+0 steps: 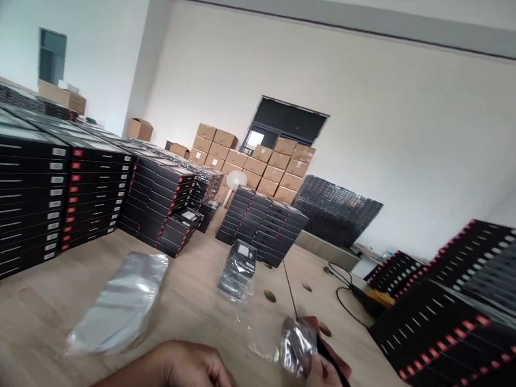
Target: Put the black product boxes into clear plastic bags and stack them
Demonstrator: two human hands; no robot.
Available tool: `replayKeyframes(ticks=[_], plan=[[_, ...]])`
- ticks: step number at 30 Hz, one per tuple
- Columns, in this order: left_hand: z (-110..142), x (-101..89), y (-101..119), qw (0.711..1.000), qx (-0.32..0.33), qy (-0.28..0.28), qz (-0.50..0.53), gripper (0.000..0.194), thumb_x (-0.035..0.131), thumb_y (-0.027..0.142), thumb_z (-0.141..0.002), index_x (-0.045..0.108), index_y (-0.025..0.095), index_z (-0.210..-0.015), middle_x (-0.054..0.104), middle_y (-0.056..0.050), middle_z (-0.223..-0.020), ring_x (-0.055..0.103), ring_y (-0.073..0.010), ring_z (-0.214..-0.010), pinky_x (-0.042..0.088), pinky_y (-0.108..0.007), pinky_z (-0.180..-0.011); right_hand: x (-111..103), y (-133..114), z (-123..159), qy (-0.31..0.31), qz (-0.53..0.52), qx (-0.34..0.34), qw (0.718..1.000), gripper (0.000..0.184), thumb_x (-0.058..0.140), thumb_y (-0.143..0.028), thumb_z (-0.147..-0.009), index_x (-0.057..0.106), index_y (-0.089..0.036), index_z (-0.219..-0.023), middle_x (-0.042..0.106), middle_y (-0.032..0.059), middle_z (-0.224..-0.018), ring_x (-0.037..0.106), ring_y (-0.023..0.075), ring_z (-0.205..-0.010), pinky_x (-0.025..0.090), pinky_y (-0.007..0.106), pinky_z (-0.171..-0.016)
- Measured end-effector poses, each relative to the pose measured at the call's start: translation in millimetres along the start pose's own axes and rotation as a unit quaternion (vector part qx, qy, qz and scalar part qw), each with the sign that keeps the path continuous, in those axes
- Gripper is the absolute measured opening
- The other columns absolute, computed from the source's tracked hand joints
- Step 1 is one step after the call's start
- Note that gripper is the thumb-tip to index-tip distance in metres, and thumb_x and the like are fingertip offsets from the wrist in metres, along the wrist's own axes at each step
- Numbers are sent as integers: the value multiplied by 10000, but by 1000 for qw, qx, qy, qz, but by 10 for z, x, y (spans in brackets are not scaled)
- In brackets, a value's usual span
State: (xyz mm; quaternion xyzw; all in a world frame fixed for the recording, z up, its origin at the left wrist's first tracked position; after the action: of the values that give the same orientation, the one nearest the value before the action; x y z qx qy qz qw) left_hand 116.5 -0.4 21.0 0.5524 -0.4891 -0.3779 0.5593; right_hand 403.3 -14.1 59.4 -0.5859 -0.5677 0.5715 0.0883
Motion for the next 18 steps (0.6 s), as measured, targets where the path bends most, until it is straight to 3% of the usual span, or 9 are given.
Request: replayKeyframes(ticks=[2,4,7,9,14,18], plan=[[38,-27,192,998,45,15,48,325,738,330,-575,743,209,-877,666,-27,-1013,560,-245,-1007,390,-323,-908,-15,-155,53,-12,-7,-36,999,268,519,-460,-685,633,-220,-717,677,89,-659,632,315,-702,484,440,-693],[50,-205,239,992,50,95,64,302,707,296,-590,743,189,-871,678,-35,-974,577,-231,-947,403,-312,-868,34,-438,158,-39,-24,-109,993,313,512,-481,-711,640,-211,-803,695,88,-727,637,294,-727,486,407,-718],[75,-504,100,974,2,226,34,245,674,258,-589,745,163,-804,677,-27,-823,561,-171,-751,405,-268,-716,143,-932,488,-91,-41,-256,962,347,509,-523,-761,636,-215,-857,699,91,-868,636,270,-804,474,373,-781],[101,-620,4,961,-26,275,13,227,693,280,-597,737,149,-778,655,-16,-743,522,-141,-675,379,-248,-660,244,-1181,778,-149,-44,-326,932,318,495,-516,-808,625,-229,-849,680,83,-867,625,252,-810,471,347,-772],[147,-622,29,959,-15,282,35,476,592,571,-740,694,126,-873,610,-13,-713,489,-124,-628,359,-246,-629,480,-1480,1363,-307,-17,-403,862,286,358,-399,-930,564,-242,-807,602,39,-770,585,187,-723,449,275,-671],[155,-634,96,960,5,279,20,402,711,493,-649,679,112,-771,583,3,-694,466,-114,-640,339,-232,-628,550,-1479,1448,-323,32,-423,846,257,363,-340,-934,571,-244,-817,596,32,-814,571,178,-749,436,271,-681]])
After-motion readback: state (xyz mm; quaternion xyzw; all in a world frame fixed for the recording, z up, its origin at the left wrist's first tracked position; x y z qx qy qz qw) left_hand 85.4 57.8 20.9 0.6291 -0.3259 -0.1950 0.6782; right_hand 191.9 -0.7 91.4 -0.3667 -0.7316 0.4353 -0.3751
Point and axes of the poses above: each hand's wrist, its own z-axis away from the middle knuckle, its own x-axis out of the palm, y = z × x, the point moved 9 cm from there along -z, towards the middle knuckle
